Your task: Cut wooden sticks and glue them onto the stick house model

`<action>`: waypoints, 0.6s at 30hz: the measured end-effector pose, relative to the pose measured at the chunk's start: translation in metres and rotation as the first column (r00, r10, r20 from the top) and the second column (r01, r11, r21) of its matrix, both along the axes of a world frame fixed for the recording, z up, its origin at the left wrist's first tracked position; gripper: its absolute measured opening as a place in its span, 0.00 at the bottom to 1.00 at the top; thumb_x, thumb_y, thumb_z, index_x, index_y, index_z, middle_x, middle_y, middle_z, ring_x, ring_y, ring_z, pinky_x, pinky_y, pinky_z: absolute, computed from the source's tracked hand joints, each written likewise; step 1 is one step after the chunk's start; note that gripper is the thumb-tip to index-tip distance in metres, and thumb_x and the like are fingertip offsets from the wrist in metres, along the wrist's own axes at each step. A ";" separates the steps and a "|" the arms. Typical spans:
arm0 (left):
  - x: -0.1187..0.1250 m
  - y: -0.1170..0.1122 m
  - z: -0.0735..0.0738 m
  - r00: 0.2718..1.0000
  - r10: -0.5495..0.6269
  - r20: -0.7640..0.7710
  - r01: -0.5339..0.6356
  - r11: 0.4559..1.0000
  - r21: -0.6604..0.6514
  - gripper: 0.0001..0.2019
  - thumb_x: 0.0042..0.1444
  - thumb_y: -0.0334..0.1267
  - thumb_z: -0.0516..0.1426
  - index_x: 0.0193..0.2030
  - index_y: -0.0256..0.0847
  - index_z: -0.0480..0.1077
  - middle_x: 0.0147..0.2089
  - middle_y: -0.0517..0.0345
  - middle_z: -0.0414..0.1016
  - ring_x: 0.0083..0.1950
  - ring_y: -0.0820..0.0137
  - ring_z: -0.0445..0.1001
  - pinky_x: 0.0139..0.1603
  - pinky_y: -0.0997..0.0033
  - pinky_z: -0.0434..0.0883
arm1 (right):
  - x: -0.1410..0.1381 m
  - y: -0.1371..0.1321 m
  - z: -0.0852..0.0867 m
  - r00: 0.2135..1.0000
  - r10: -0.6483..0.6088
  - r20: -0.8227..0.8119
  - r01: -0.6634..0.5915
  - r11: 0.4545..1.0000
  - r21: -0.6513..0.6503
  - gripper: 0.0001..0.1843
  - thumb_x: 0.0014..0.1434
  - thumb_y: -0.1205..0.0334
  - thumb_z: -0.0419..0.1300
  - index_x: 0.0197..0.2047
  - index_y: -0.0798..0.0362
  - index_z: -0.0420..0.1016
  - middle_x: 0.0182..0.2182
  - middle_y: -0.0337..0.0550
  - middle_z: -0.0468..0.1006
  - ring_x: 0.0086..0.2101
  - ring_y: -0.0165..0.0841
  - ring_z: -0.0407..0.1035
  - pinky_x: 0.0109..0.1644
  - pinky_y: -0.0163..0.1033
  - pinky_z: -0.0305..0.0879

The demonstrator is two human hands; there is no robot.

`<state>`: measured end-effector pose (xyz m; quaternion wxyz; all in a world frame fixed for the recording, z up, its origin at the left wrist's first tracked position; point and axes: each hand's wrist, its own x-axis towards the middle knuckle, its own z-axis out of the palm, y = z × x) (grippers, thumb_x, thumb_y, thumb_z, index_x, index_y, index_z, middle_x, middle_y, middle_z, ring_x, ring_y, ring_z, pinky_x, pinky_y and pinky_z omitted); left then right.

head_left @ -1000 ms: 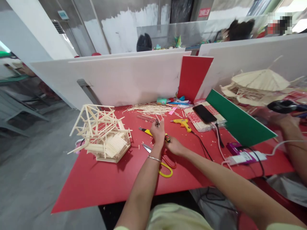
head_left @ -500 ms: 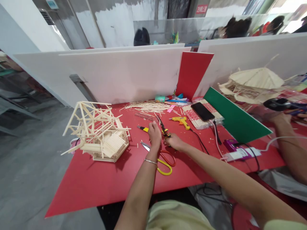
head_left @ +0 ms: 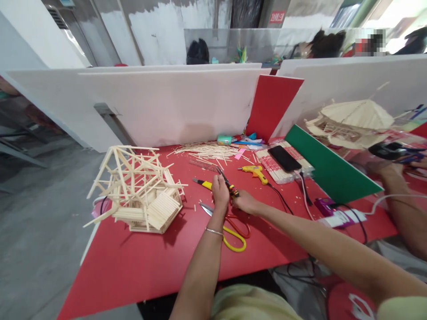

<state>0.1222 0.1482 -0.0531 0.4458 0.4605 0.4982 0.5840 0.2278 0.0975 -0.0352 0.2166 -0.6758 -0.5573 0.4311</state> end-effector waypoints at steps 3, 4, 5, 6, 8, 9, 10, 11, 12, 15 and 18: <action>0.002 0.003 -0.003 0.999 0.020 -0.051 -0.019 0.999 0.027 0.16 0.66 0.44 0.50 0.27 0.44 0.57 0.26 0.64 0.58 0.28 0.69 0.58 0.32 0.72 0.55 | 0.000 0.001 -0.001 1.000 -0.008 0.007 0.008 1.000 -0.005 0.06 0.42 0.63 0.57 0.27 0.53 0.66 0.20 0.37 0.69 0.23 0.28 0.60 0.26 0.32 0.50; 0.002 0.003 -0.003 0.998 0.027 -0.065 -0.025 0.999 0.031 0.16 0.66 0.44 0.49 0.27 0.44 0.57 0.26 0.64 0.58 0.28 0.69 0.58 0.32 0.72 0.55 | -0.001 0.001 -0.001 1.000 -0.010 0.007 0.010 1.000 -0.008 0.06 0.42 0.63 0.57 0.27 0.53 0.66 0.20 0.38 0.69 0.23 0.28 0.60 0.25 0.33 0.50; 0.002 0.004 -0.004 0.996 0.035 -0.076 -0.033 0.999 0.032 0.15 0.66 0.43 0.49 0.27 0.44 0.56 0.26 0.63 0.58 0.28 0.69 0.58 0.32 0.72 0.55 | -0.001 0.001 -0.001 1.000 -0.011 0.006 0.011 1.000 -0.011 0.06 0.42 0.63 0.57 0.28 0.53 0.66 0.20 0.38 0.69 0.23 0.28 0.60 0.25 0.33 0.50; 0.002 0.004 -0.004 0.995 0.043 -0.086 -0.040 0.999 0.033 0.15 0.66 0.42 0.48 0.27 0.44 0.56 0.26 0.63 0.58 0.29 0.69 0.58 0.32 0.71 0.55 | -0.001 0.001 0.000 1.000 -0.012 0.004 0.012 1.000 -0.014 0.06 0.42 0.64 0.57 0.28 0.53 0.67 0.19 0.38 0.69 0.22 0.28 0.60 0.25 0.33 0.49; 0.001 0.004 -0.005 0.994 0.053 -0.099 -0.050 0.998 0.031 0.15 0.67 0.41 0.48 0.27 0.44 0.56 0.26 0.62 0.59 0.30 0.68 0.59 0.33 0.71 0.56 | -0.001 0.002 0.001 1.000 -0.008 -0.002 0.008 1.000 -0.017 0.07 0.43 0.64 0.57 0.29 0.53 0.68 0.20 0.38 0.69 0.22 0.28 0.60 0.25 0.33 0.50; 0.001 0.003 -0.005 0.993 0.055 -0.102 -0.052 0.998 0.028 0.15 0.67 0.41 0.48 0.27 0.44 0.56 0.27 0.62 0.59 0.30 0.68 0.59 0.33 0.70 0.56 | -0.002 0.002 0.003 1.000 -0.004 -0.004 0.004 1.000 -0.017 0.07 0.43 0.64 0.57 0.30 0.53 0.68 0.20 0.38 0.69 0.22 0.28 0.60 0.26 0.33 0.50; 0.000 0.003 -0.005 0.993 0.055 -0.103 -0.052 0.998 0.026 0.15 0.67 0.41 0.47 0.27 0.44 0.56 0.27 0.62 0.60 0.30 0.68 0.59 0.34 0.70 0.56 | -0.002 0.002 0.004 1.000 0.001 -0.006 -0.001 1.000 -0.018 0.06 0.43 0.64 0.58 0.30 0.52 0.68 0.20 0.38 0.69 0.22 0.28 0.59 0.26 0.33 0.50; -0.001 0.003 -0.005 0.993 0.054 -0.102 -0.052 0.998 0.022 0.15 0.67 0.41 0.47 0.27 0.44 0.56 0.27 0.62 0.60 0.30 0.68 0.59 0.34 0.70 0.56 | -0.003 0.003 0.006 1.000 0.005 -0.008 -0.006 1.000 -0.021 0.06 0.43 0.64 0.58 0.30 0.52 0.68 0.20 0.38 0.69 0.22 0.28 0.59 0.26 0.33 0.50; -0.001 0.002 -0.005 0.994 0.053 -0.099 -0.051 0.999 0.019 0.15 0.67 0.41 0.47 0.27 0.44 0.56 0.27 0.62 0.60 0.30 0.68 0.59 0.33 0.70 0.56 | -0.003 0.003 0.007 1.000 0.008 -0.007 -0.008 1.000 -0.024 0.06 0.44 0.65 0.58 0.29 0.52 0.68 0.19 0.37 0.68 0.22 0.28 0.59 0.26 0.33 0.50; -0.001 0.003 -0.005 0.996 0.043 -0.075 -0.042 0.999 0.005 0.15 0.67 0.41 0.47 0.27 0.44 0.56 0.27 0.62 0.60 0.30 0.68 0.59 0.33 0.70 0.56 | -0.003 0.004 0.008 1.000 0.007 -0.007 -0.008 0.999 -0.034 0.06 0.43 0.65 0.58 0.29 0.52 0.67 0.19 0.37 0.68 0.21 0.27 0.58 0.25 0.33 0.49; -0.002 0.005 -0.005 1.000 0.011 -0.024 -0.011 1.000 -0.019 0.15 0.66 0.41 0.49 0.27 0.44 0.57 0.27 0.62 0.59 0.30 0.69 0.59 0.33 0.71 0.57 | 0.000 0.003 0.004 1.000 0.002 -0.025 -0.003 0.999 -0.047 0.06 0.41 0.65 0.57 0.27 0.52 0.65 0.19 0.37 0.67 0.20 0.27 0.58 0.24 0.33 0.48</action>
